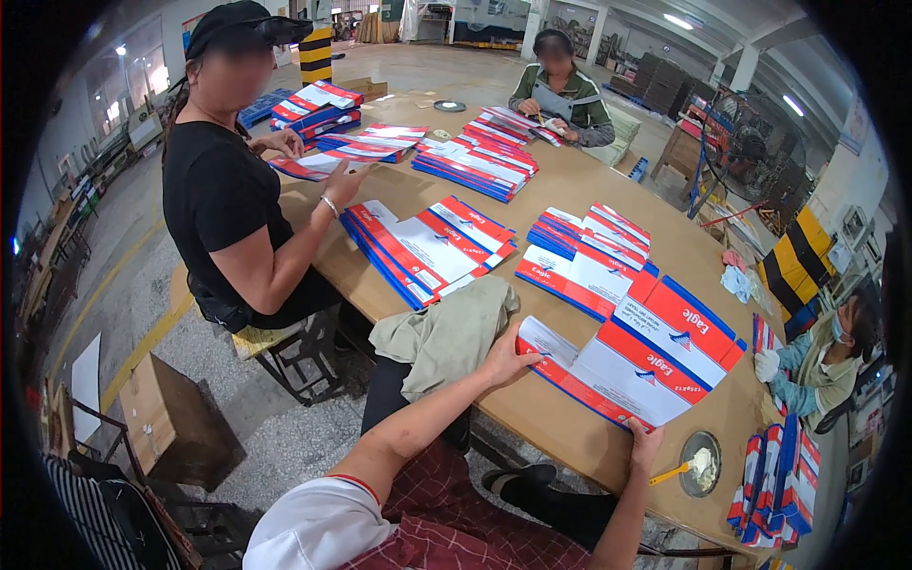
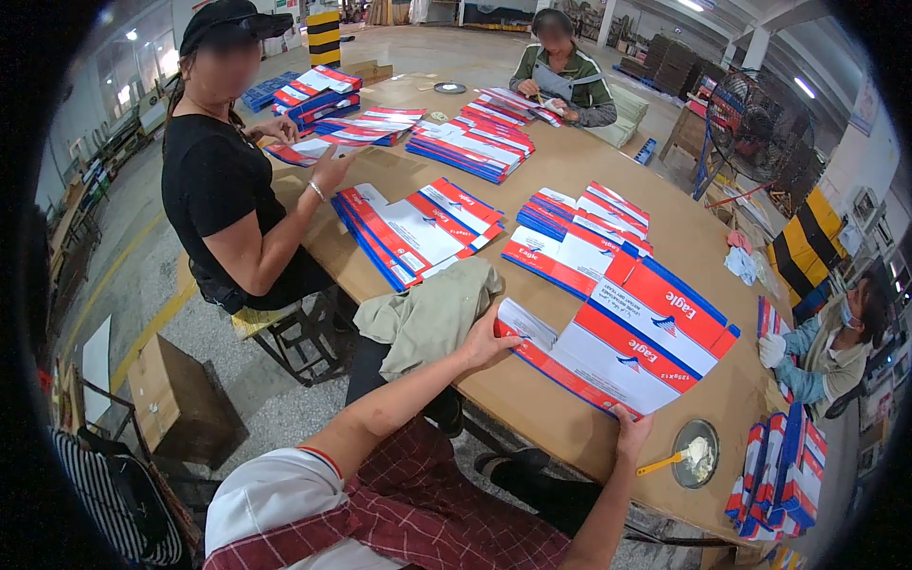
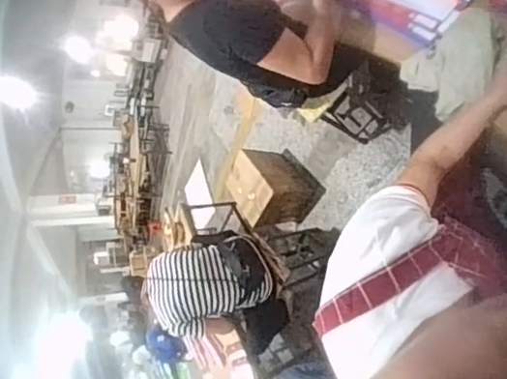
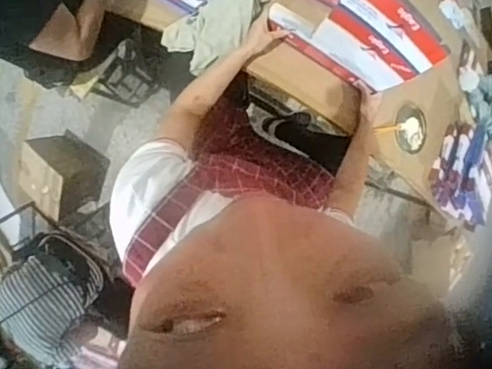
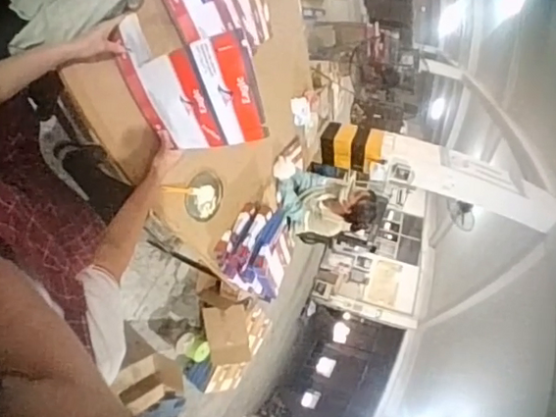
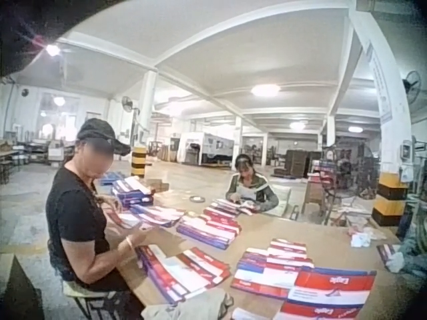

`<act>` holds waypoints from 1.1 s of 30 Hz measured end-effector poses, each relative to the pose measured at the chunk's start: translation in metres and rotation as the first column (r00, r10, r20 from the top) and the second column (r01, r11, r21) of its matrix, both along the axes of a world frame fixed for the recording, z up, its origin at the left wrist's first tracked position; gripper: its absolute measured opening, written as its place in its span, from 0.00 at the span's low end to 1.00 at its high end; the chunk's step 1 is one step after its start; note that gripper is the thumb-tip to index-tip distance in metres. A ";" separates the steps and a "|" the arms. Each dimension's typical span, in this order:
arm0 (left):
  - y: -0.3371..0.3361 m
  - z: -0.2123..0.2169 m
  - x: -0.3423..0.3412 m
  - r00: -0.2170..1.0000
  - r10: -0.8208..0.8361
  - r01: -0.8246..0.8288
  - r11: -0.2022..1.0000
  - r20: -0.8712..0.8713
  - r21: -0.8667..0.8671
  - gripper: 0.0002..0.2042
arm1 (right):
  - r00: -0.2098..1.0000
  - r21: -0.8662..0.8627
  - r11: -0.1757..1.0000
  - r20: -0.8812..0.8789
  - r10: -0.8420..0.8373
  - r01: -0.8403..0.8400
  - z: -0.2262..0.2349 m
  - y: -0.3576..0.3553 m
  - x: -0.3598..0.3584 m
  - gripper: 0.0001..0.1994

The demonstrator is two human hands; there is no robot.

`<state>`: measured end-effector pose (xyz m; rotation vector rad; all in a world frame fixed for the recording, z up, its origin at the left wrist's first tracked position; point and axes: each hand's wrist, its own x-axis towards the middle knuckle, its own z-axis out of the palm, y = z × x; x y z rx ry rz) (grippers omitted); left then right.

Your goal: Applying glue to the flaps of cardboard envelopes using a brush.

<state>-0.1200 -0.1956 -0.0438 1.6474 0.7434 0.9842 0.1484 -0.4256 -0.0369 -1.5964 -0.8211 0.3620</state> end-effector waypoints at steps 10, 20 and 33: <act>-0.002 0.005 -0.002 1.000 -0.005 0.005 1.000 -0.017 -0.029 0.34 | 1.000 -0.005 1.000 -0.027 0.015 -0.015 0.003 0.001 -0.003 0.34; -0.001 0.006 0.004 0.983 -0.061 0.055 0.998 -0.171 -0.039 0.42 | 0.970 -0.205 0.978 -0.244 -0.021 -0.030 0.015 -0.016 0.013 0.21; 0.042 0.068 0.046 0.907 0.057 0.185 0.837 -0.418 0.516 0.36 | 0.968 -0.483 0.875 -0.236 -0.086 -0.040 0.024 -0.025 0.011 0.26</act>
